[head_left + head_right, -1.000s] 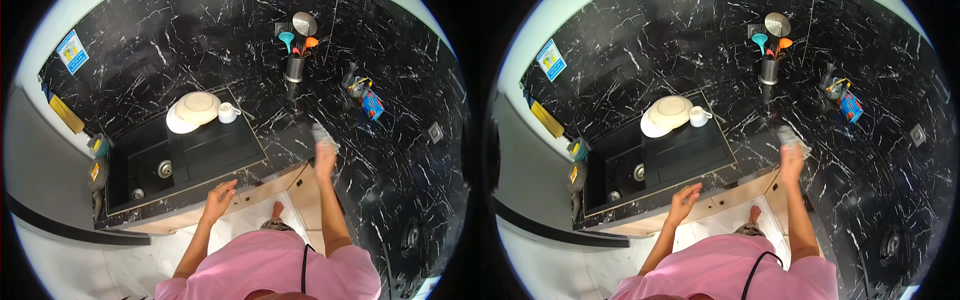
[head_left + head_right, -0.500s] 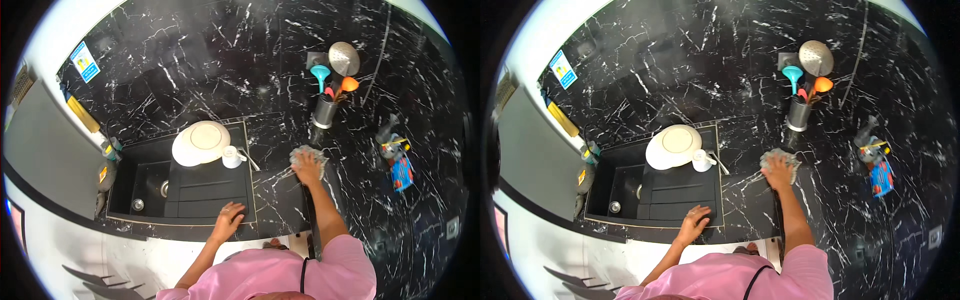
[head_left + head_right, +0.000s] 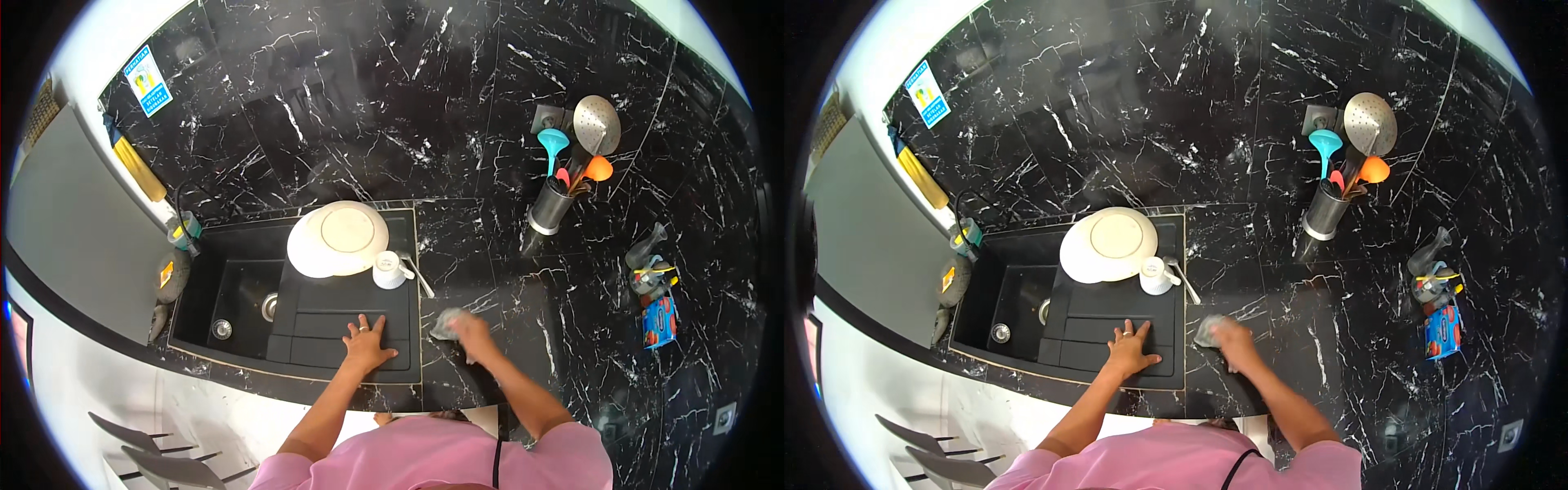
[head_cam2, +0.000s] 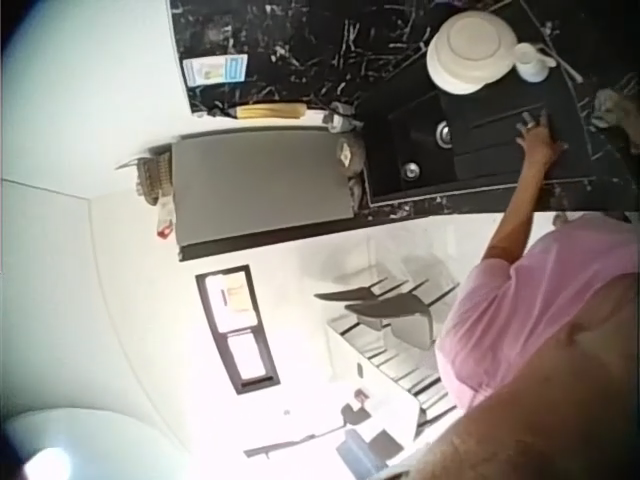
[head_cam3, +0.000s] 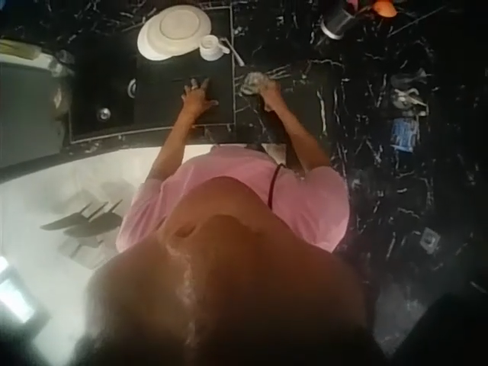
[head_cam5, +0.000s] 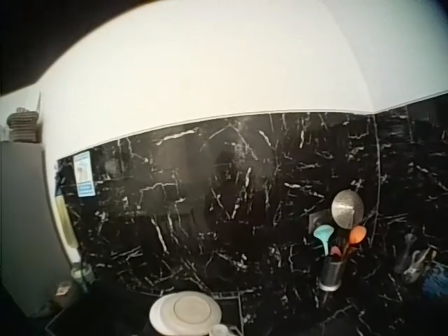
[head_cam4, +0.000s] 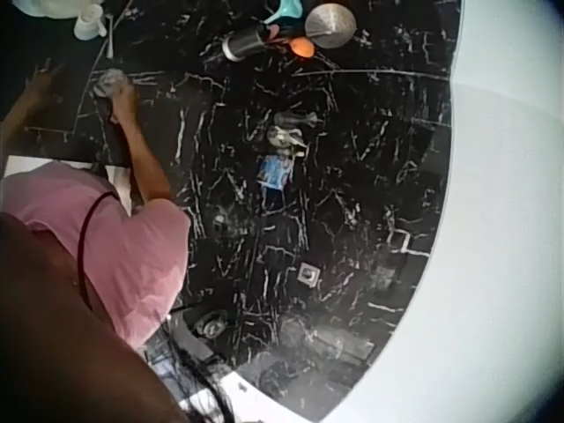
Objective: Wiping down kitchen countertops, the sink area, a refrigerator, and a dining table with a cloth.
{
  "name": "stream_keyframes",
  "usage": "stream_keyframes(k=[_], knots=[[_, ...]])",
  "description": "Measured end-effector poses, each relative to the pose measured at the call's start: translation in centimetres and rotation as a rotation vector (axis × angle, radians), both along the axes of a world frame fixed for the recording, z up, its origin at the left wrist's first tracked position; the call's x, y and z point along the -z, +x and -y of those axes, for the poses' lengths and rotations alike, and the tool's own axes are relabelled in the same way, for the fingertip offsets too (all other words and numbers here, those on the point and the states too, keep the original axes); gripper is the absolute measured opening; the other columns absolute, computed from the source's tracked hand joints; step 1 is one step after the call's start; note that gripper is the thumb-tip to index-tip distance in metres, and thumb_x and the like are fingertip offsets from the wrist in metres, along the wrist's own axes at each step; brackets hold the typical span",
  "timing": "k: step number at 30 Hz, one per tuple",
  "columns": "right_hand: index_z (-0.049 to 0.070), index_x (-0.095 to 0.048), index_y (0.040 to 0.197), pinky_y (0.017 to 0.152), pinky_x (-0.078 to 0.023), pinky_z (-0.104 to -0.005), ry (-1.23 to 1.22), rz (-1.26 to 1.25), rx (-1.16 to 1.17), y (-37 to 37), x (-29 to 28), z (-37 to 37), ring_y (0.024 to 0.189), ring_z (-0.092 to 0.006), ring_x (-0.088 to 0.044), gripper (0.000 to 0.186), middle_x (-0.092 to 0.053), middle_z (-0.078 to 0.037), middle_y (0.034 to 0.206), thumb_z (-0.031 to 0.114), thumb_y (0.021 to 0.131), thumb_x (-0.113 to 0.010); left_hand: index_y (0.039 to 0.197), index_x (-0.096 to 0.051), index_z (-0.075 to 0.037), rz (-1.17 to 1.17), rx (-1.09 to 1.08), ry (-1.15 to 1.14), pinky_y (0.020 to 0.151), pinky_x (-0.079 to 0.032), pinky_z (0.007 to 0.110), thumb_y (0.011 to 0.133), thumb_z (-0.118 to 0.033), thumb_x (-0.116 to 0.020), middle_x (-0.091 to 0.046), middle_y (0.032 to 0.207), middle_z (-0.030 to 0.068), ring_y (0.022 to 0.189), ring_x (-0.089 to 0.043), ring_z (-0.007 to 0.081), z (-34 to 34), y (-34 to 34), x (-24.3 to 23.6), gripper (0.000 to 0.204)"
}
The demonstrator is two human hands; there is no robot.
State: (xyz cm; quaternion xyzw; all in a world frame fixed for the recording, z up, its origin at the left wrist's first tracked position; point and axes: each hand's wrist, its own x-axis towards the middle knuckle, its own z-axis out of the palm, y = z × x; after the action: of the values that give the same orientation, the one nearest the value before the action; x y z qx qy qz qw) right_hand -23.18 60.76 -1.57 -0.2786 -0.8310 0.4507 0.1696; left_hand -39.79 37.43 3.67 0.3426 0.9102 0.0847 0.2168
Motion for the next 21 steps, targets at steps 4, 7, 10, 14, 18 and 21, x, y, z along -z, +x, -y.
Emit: stream_keyframes(k=[4, 7, 10, 14, 18, 21], knots=[[0.007, -0.062, 0.114, 0.082, -0.051, -0.0338, -0.579, -0.809, 0.297, -4.3, -12.3, -9.1, 0.092, -0.0168, -0.063, 0.033, -0.066, -0.006, 0.106, 0.035, 0.098, -0.059, 0.154, -0.027, -0.024, -0.036, 0.118, -0.171, 0.105, -0.035, 0.064, 0.072, -0.05, -0.082, -0.022, 0.154, 0.0352, 0.136, -0.029, 0.0591, -1.4, -1.1, 0.6, 0.102], [0.002, -0.06, 0.122, 0.095, -0.044, -0.0335, -0.092, -1.147, 0.342, -9.1, -26.4, -16.0, 0.107, -0.0178, -0.058, 0.045, -0.063, -0.007, 0.117, 0.041, 0.1, -0.052, 0.155, -0.026, -0.024, -0.056, 0.186, -0.23, 0.101, -0.04, 0.063, 0.07, -0.053, -0.082, -0.022, 0.152, 0.038, 0.132, -0.034, 0.0615, -0.3, -1.3, 0.7, 0.106], [-0.009, -0.049, 0.133, 0.106, -0.037, -0.0381, 0.53, -1.23, 0.383, -13.4, -38.6, -19.4, 0.126, -0.0294, -0.049, 0.057, -0.055, -0.018, 0.136, 0.039, 0.101, -0.051, 0.155, -0.025, -0.023, -0.054, 0.21, -0.228, 0.101, -0.041, 0.062, 0.07, -0.053, -0.082, -0.023, 0.15, 0.0398, 0.13, -0.035, 0.0627, -0.4, -1.4, 0.2, 0.106], [0.012, -0.041, 0.146, 0.109, -0.026, -0.0616, 0.913, -1.081, 0.647, -23.7, -45.5, -25.3, 0.141, -0.0462, -0.023, 0.059, -0.03, -0.022, 0.154, 0.046, 0.099, -0.05, 0.155, -0.025, -0.021, -0.065, 0.242, -0.214, 0.102, -0.043, 0.059, 0.069, -0.053, -0.082, -0.025, 0.147, 0.0428, 0.127, -0.037, 0.0648, -0.9, -1.5, 0.9, 0.108], [0.036, -0.02, 0.155, 0.103, -0.015, -0.0797, 1.132, -0.596, 0.708, -36.8, -40.9, -21.2, 0.142, -0.0569, -0.008, 0.063, -0.01, -0.017, 0.163, 0.055, 0.098, -0.04, 0.155, -0.025, -0.02, -0.085, 0.267, -0.203, 0.103, -0.044, 0.055, 0.069, -0.053, -0.082, -0.026, 0.145, 0.0451, 0.124, -0.039, 0.0664, -1.2, -1.6, 1.6, 0.109], [0.015, -0.032, 0.152, 0.111, -0.012, -0.0712, 1.535, -0.056, 0.225, -42.3, -33.9, -10.3, 0.147, -0.0373, -0.02, 0.067, -0.024, -0.018, 0.16, 0.05, 0.096, -0.046, 0.155, -0.025, -0.019, -0.079, 0.257, -0.197, 0.103, -0.044, 0.053, 0.068, -0.054, -0.081, -0.026, 0.144, 0.0457, 0.123, -0.039, 0.067, -0.3, -2.2, 1.8, 0.109]])
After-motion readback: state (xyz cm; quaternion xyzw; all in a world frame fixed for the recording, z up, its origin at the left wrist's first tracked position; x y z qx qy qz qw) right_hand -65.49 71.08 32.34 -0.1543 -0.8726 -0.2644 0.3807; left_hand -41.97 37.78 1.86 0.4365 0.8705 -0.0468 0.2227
